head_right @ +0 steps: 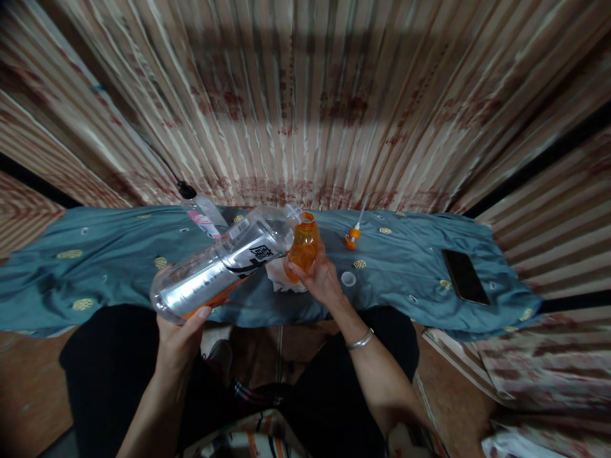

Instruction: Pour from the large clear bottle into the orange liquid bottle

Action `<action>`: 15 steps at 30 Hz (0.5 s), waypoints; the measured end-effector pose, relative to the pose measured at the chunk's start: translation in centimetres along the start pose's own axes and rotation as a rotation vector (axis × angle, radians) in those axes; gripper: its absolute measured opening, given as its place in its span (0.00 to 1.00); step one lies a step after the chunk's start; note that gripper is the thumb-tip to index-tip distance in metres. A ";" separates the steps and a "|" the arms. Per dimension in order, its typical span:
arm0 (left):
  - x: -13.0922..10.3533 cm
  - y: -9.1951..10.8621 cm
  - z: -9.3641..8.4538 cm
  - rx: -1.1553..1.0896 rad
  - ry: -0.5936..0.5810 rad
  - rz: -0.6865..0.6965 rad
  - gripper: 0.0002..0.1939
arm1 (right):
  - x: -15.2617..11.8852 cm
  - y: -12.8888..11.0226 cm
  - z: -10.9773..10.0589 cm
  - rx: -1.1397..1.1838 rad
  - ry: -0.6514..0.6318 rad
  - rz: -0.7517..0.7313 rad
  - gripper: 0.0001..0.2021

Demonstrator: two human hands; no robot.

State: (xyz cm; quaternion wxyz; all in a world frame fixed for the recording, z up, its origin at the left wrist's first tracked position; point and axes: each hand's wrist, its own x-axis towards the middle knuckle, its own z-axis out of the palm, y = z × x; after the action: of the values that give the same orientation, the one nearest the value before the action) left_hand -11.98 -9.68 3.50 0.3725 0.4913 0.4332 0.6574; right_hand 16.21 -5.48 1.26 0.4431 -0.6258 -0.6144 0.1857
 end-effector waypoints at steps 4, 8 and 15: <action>-0.1 -0.4 -0.5 -0.077 -0.050 -0.098 0.53 | -0.1 -0.2 0.0 0.024 0.014 -0.004 0.45; -0.3 -0.7 -0.4 -0.164 -0.094 -0.164 0.50 | -0.2 -0.1 0.0 0.029 0.024 -0.003 0.44; -0.6 -0.4 0.6 -0.239 -0.033 -0.195 0.41 | -0.1 0.0 0.1 -0.002 0.024 -0.003 0.46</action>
State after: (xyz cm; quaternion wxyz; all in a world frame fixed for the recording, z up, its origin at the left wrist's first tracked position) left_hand -11.27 -9.97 3.02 0.4974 0.4096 0.3913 0.6570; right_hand 16.11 -5.53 1.19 0.4501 -0.6277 -0.6101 0.1768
